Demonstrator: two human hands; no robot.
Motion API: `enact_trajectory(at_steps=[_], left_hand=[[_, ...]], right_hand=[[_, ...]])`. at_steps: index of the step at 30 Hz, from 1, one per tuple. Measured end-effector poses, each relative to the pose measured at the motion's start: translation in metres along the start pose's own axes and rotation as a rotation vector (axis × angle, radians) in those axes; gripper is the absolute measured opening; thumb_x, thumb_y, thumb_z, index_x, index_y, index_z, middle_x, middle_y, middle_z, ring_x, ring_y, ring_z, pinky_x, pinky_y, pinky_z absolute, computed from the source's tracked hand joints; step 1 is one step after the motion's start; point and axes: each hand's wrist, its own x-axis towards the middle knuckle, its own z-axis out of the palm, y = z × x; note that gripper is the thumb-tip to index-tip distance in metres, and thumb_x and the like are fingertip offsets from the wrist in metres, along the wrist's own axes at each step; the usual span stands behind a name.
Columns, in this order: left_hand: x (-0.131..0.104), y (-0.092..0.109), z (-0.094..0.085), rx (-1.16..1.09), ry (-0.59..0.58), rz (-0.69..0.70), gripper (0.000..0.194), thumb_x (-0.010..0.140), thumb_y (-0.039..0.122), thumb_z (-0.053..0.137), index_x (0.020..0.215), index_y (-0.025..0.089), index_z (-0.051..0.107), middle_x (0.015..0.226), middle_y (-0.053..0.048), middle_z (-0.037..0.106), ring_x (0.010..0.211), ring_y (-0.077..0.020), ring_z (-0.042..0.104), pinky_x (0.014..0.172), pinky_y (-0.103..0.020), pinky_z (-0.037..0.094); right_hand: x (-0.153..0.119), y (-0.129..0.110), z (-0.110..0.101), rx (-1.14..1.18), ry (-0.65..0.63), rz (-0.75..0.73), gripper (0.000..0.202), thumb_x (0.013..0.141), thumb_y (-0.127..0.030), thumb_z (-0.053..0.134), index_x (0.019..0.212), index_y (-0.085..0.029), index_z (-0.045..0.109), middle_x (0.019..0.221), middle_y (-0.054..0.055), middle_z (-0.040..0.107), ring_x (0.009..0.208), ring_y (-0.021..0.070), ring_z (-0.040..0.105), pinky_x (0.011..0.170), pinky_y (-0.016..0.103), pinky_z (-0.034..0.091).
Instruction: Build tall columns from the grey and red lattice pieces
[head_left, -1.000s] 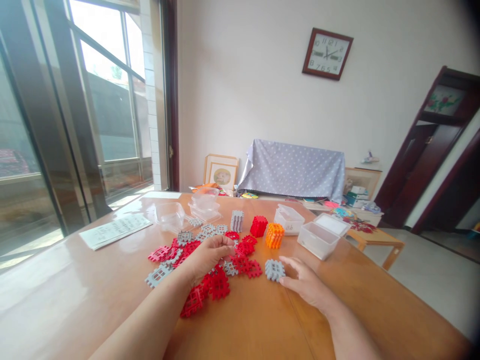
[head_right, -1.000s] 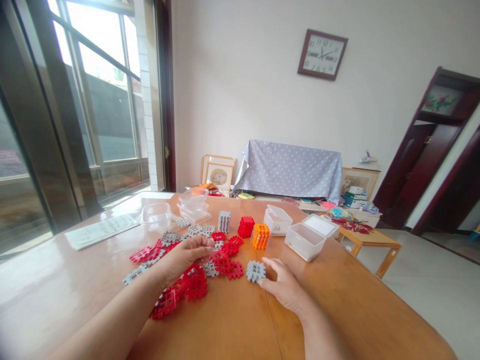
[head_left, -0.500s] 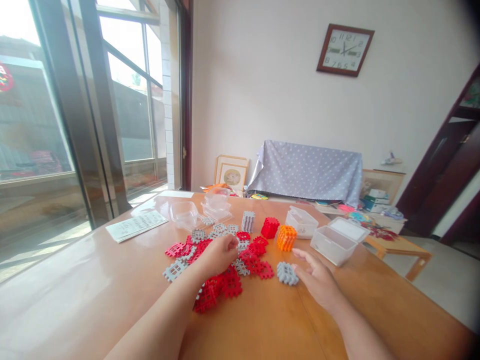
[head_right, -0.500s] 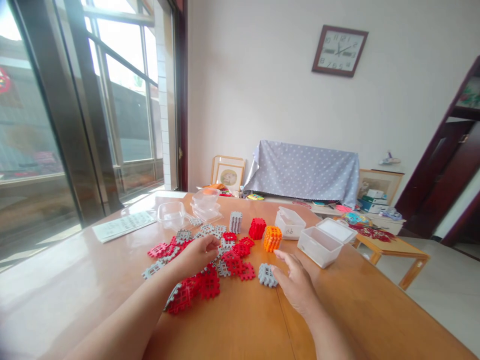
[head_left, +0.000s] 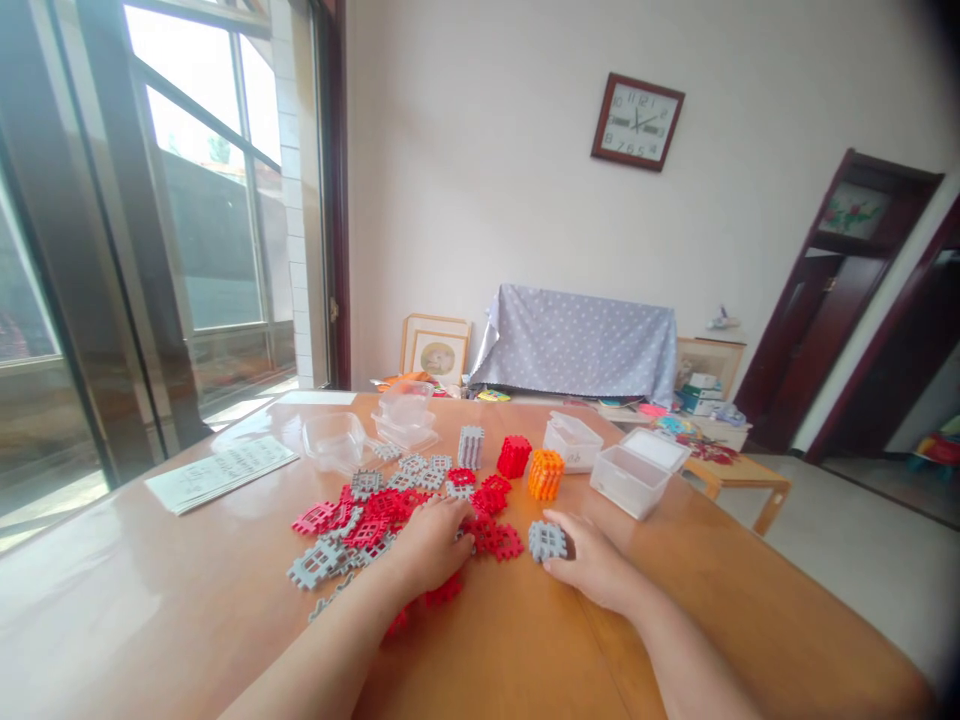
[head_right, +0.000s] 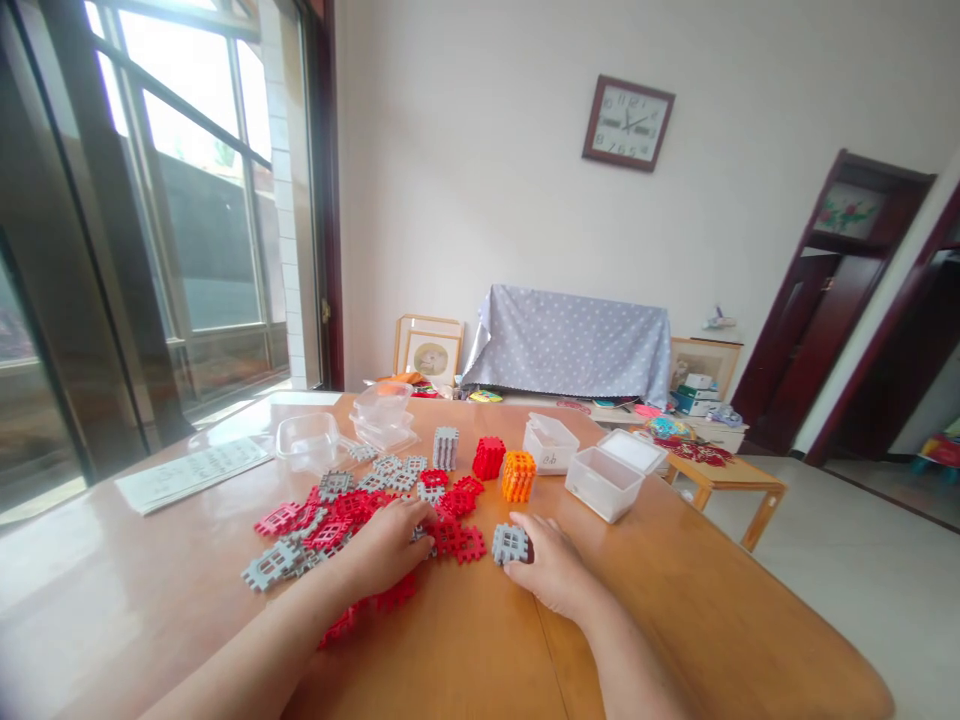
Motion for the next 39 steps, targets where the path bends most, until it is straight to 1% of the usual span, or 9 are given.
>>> enact_trajectory(at_steps=[5,9,15,23,26,29,32,35,39], left_hand=[[0.001,0.0,0.001,0.032,0.015,0.02,0.007,0.081,0.025,0.057,0.086,0.024,0.061,0.094,-0.006,0.067,0.094,-0.0247,0.06,0.08,-0.031,0.039],[0.002,0.0,0.003,0.04,0.025,0.016,0.008,0.081,0.025,0.057,0.088,0.024,0.062,0.097,-0.007,0.067,0.094,-0.0246,0.06,0.079,-0.03,0.039],[0.002,0.004,0.003,0.04,0.02,0.006,0.01,0.082,0.026,0.058,0.09,0.025,0.063,0.1,-0.007,0.067,0.098,-0.0259,0.059,0.082,-0.031,0.04],[0.003,0.006,0.002,0.051,0.012,0.008,0.018,0.086,0.029,0.057,0.102,0.027,0.065,0.108,-0.007,0.068,0.103,-0.0268,0.059,0.086,-0.032,0.04],[0.005,0.005,0.003,0.037,0.035,0.028,0.019,0.087,0.03,0.056,0.103,0.026,0.066,0.108,-0.007,0.068,0.105,-0.0272,0.059,0.088,-0.033,0.041],[0.008,0.005,0.002,-0.032,0.083,0.035,0.02,0.089,0.032,0.055,0.104,0.025,0.067,0.108,-0.008,0.069,0.105,-0.0273,0.06,0.093,-0.036,0.041],[0.01,0.011,-0.004,-0.127,0.154,0.026,0.022,0.09,0.035,0.055,0.106,0.025,0.067,0.112,-0.009,0.069,0.11,-0.0277,0.06,0.098,-0.037,0.041],[0.012,0.02,-0.02,-0.172,0.207,0.014,0.023,0.089,0.036,0.056,0.107,0.025,0.067,0.114,-0.008,0.07,0.111,-0.0271,0.061,0.099,-0.037,0.042],[0.021,0.027,-0.047,-0.193,0.181,0.0,0.025,0.09,0.038,0.054,0.107,0.024,0.066,0.112,-0.006,0.071,0.106,-0.0241,0.063,0.095,-0.034,0.046]], right_hand=[[0.007,-0.004,-0.005,-0.065,-0.019,-0.046,0.063,0.07,-0.028,0.071,0.132,-0.022,0.06,0.124,0.009,0.066,0.114,0.0288,0.057,0.102,0.044,0.043],[0.018,-0.003,-0.006,-0.069,-0.012,-0.027,0.063,0.07,-0.029,0.071,0.132,-0.021,0.06,0.124,0.01,0.066,0.114,0.0291,0.058,0.1,0.042,0.044],[0.03,0.0,0.0,-0.035,0.006,0.0,0.067,0.07,-0.028,0.071,0.135,-0.023,0.058,0.129,0.009,0.064,0.117,0.0286,0.058,0.101,0.041,0.043],[0.029,0.002,0.006,-0.008,0.061,-0.027,0.067,0.071,-0.026,0.068,0.137,-0.021,0.057,0.124,0.01,0.066,0.113,0.0284,0.058,0.099,0.041,0.044],[0.027,0.002,0.006,0.005,0.079,-0.034,0.068,0.072,-0.027,0.068,0.138,-0.022,0.056,0.122,0.01,0.067,0.112,0.0287,0.058,0.098,0.042,0.044],[0.025,0.003,0.007,0.028,0.098,-0.034,0.069,0.071,-0.027,0.068,0.138,-0.023,0.056,0.124,0.009,0.066,0.114,0.0291,0.057,0.099,0.042,0.043],[0.025,0.005,0.01,0.045,0.116,-0.032,0.072,0.07,-0.029,0.069,0.14,-0.023,0.054,0.127,0.01,0.063,0.117,0.0298,0.055,0.102,0.042,0.041],[0.027,0.01,0.014,0.031,0.112,-0.023,0.074,0.07,-0.035,0.071,0.141,-0.024,0.052,0.129,0.01,0.062,0.119,0.0307,0.054,0.102,0.043,0.04],[0.031,0.017,0.018,0.007,0.091,-0.013,0.076,0.071,-0.038,0.071,0.143,-0.025,0.051,0.13,0.01,0.06,0.119,0.0305,0.054,0.102,0.042,0.04]])
